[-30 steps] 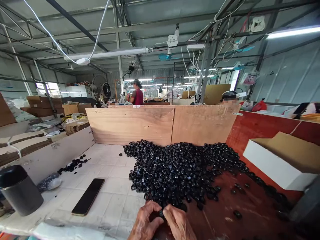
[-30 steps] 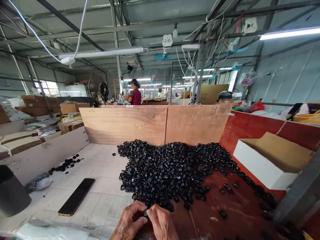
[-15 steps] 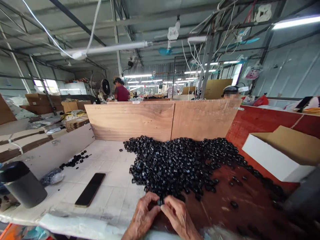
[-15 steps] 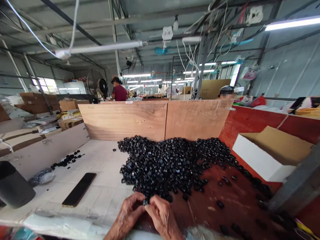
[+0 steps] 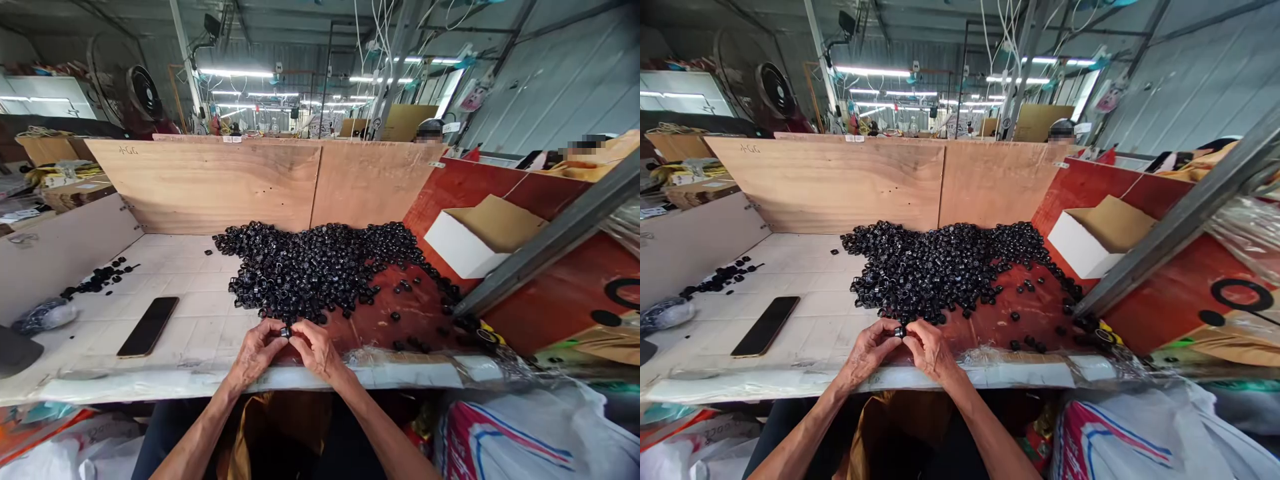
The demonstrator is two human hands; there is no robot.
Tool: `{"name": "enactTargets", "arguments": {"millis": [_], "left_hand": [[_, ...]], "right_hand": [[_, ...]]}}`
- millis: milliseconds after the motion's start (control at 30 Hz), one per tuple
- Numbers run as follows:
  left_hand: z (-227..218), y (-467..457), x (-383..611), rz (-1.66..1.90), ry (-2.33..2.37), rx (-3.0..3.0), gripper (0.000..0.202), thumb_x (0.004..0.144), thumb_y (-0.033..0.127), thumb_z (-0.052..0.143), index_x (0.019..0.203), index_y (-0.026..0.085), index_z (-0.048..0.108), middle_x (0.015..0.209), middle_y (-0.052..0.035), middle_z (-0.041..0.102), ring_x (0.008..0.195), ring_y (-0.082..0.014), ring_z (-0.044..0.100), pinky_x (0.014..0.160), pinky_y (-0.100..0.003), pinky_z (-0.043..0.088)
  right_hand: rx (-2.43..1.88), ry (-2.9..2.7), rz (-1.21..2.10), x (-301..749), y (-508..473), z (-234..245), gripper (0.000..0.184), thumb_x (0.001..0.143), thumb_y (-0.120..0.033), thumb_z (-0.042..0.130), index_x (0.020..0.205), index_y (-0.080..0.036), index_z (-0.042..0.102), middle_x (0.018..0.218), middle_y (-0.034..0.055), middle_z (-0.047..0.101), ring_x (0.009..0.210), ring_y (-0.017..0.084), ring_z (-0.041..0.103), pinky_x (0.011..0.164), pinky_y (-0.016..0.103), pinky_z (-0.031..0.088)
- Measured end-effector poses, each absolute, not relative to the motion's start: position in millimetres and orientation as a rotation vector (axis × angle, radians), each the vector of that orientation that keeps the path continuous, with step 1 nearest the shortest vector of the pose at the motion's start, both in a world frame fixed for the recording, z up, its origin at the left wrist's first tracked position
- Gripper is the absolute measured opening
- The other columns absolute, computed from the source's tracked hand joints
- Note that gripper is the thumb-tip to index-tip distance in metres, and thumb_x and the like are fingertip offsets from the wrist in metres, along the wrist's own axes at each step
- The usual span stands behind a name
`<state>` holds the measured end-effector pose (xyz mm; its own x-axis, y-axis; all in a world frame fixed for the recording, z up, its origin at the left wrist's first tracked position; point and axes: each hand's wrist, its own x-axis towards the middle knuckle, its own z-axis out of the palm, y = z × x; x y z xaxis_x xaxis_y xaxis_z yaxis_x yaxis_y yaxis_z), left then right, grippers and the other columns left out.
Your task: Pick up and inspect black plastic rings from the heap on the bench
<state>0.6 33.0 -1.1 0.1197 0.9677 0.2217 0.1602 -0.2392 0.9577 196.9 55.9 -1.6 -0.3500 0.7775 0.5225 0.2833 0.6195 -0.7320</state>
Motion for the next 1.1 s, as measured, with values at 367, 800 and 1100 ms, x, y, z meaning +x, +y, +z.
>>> {"name": "enactTargets", "arguments": {"millis": [367,800,1100], "left_hand": [[25,-32,4,0.96,1.111,1.597,0.012,0.096,0.028,0.067,0.103,0.021,0.072,0.098,-0.0039,0.076,0.088,-0.0201,0.071,0.081,-0.03,0.055],[-4,-59,-10,0.866,1.145,2.208,0.027,0.096,0.013,0.054,0.119,0.025,0.063,0.11,-0.0061,0.072,0.099,-0.0208,0.071,0.087,-0.032,0.057],[5,47,6,1.03,1.62,2.081,0.033,0.086,0.014,0.066,0.118,0.023,0.064,0.104,-0.0035,0.064,0.07,-0.0157,0.065,0.075,-0.033,0.058]], "right_hand": [[-1.008,-1.629,1.037,195,-23,-2,0.012,0.09,-0.026,0.063,0.098,-0.021,0.07,0.08,0.0008,0.068,0.063,0.015,0.065,0.062,0.024,0.052],[-1.355,-1.403,1.502,177,-47,-6,0.026,0.091,-0.043,0.056,0.079,-0.02,0.059,0.055,-0.0021,0.061,0.043,0.015,0.058,0.048,0.024,0.044],[-1.687,-1.831,0.227,230,65,-10,0.022,0.081,-0.011,0.063,0.102,-0.017,0.068,0.099,0.0108,0.065,0.084,0.023,0.064,0.074,0.031,0.046]]}}
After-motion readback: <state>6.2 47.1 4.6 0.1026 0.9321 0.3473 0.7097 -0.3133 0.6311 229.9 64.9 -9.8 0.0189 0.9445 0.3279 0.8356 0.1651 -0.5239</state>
